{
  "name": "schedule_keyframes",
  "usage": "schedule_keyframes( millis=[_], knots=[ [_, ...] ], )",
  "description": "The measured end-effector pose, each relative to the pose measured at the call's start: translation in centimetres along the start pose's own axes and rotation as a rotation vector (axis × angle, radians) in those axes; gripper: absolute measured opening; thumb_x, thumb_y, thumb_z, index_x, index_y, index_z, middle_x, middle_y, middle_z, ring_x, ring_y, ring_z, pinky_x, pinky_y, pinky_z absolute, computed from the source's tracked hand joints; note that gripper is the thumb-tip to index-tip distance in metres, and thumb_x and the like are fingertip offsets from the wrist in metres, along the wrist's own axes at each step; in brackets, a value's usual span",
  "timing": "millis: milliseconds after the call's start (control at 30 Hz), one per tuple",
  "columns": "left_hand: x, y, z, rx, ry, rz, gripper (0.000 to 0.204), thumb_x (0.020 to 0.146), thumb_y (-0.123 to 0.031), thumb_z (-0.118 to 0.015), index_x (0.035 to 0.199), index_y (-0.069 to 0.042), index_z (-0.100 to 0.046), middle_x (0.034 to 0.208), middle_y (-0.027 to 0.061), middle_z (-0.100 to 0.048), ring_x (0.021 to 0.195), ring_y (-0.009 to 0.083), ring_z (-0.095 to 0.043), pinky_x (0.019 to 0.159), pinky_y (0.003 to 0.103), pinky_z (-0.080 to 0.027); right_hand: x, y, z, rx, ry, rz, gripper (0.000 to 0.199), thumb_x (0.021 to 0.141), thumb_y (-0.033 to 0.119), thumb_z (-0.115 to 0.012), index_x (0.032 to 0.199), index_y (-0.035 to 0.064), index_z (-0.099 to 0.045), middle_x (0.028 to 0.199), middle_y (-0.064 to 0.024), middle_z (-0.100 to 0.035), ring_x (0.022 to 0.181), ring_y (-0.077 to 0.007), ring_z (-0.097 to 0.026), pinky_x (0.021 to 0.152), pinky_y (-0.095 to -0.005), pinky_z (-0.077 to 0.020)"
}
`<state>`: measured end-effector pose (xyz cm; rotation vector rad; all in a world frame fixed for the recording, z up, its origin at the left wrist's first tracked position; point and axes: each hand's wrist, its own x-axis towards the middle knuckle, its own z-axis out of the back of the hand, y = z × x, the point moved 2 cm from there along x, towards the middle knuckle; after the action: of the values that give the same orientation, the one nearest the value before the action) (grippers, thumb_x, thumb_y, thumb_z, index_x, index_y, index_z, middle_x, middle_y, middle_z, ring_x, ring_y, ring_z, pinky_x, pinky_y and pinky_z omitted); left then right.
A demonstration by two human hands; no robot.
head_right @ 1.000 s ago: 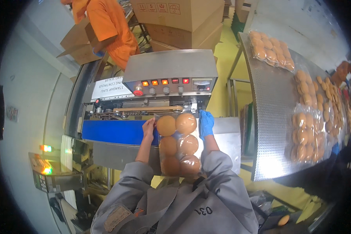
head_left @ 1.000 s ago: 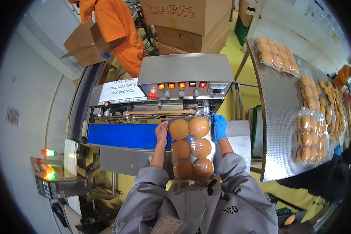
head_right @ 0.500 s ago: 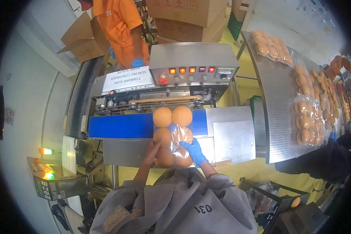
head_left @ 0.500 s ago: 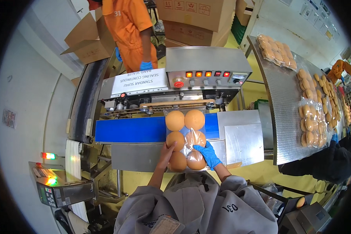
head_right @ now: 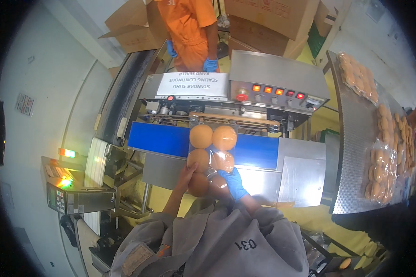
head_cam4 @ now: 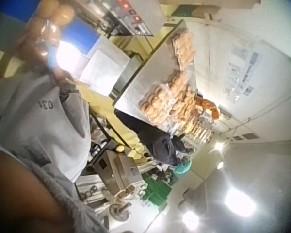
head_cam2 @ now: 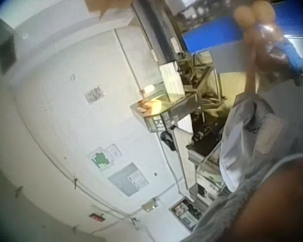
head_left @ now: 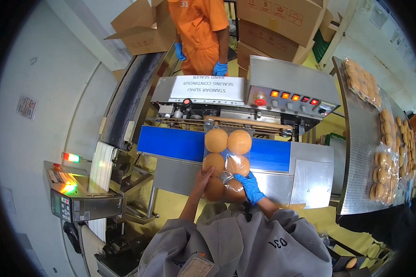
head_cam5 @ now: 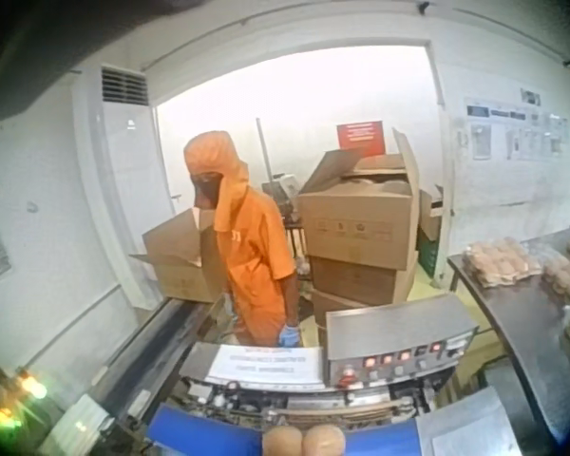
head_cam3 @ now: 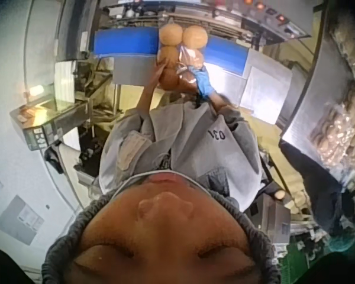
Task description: The person places buns into clear plastic bags and feeds them onto a conveyor belt sealing machine. The machine seals the package, and the person removes it to place it on a metal table. This process is repeated continuously throughout the clip.
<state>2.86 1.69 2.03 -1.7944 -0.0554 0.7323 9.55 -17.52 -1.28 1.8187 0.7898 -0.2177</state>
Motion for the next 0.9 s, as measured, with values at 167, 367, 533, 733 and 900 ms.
schedule_keyframes(
  millis=[167,367,533,733,900],
  knots=[
    [1.0,-0.4,4.2,0.029,-0.036,0.03,0.05,0.084,-0.029,-0.064,0.119,0.002,-0.047,0.109,0.0118,-0.058,0.096,0.0175,-0.058,0.081,0.03,-0.048,0.4,-1.0,-3.7,-0.02,0.011,0.021,0.034,0.08,0.009,-0.067,0.112,0.0033,-0.056,0.101,-0.006,-0.063,0.085,-0.0138,-0.06,0.072,-0.0272,-0.0508],
    [2.2,-0.7,9.4,-0.038,0.023,0.023,0.044,0.084,-0.025,-0.064,0.115,0.002,-0.049,0.106,0.0103,-0.06,0.093,0.0152,-0.058,0.081,0.029,-0.047,1.4,-3.6,-8.0,0.002,-0.029,-0.001,0.032,0.08,0.006,-0.065,0.112,0.0034,-0.056,0.1,-0.0059,-0.064,0.085,-0.0149,-0.061,0.073,-0.0273,-0.051],
    [3.2,-0.2,13.1,-0.094,0.049,-0.046,0.036,0.088,-0.021,-0.059,0.117,-0.001,-0.048,0.106,0.008,-0.059,0.092,0.0138,-0.058,0.075,0.028,-0.049,1.1,-4.1,-12.3,0.004,-0.037,-0.005,0.034,0.081,0.006,-0.065,0.113,0.0023,-0.054,0.1,-0.006,-0.063,0.086,-0.0135,-0.06,0.073,-0.0262,-0.0501],
    [3.7,-0.6,17.5,-0.119,0.029,-0.045,0.034,0.089,-0.02,-0.058,0.115,-0.001,-0.049,0.105,0.0077,-0.06,0.091,0.0132,-0.058,0.074,0.028,-0.049,1.7,-5.1,-16.7,-0.009,0.004,-0.031,0.032,0.082,0.007,-0.063,0.112,0.0016,-0.054,0.101,-0.0067,-0.063,0.086,-0.0136,-0.06,0.074,-0.0254,-0.0497],
    [3.0,-2.0,20.2,0.005,-0.052,0.011,0.035,0.089,-0.023,-0.058,0.115,-0.002,-0.049,0.1,0.0054,-0.06,0.085,0.0105,-0.058,0.067,0.025,-0.048,2.6,-6.7,-19.0,-0.016,0.033,-0.047,0.032,0.083,0.009,-0.064,0.112,0.0017,-0.054,0.099,-0.0065,-0.063,0.084,-0.0139,-0.061,0.073,-0.0258,-0.05]
  ],
)
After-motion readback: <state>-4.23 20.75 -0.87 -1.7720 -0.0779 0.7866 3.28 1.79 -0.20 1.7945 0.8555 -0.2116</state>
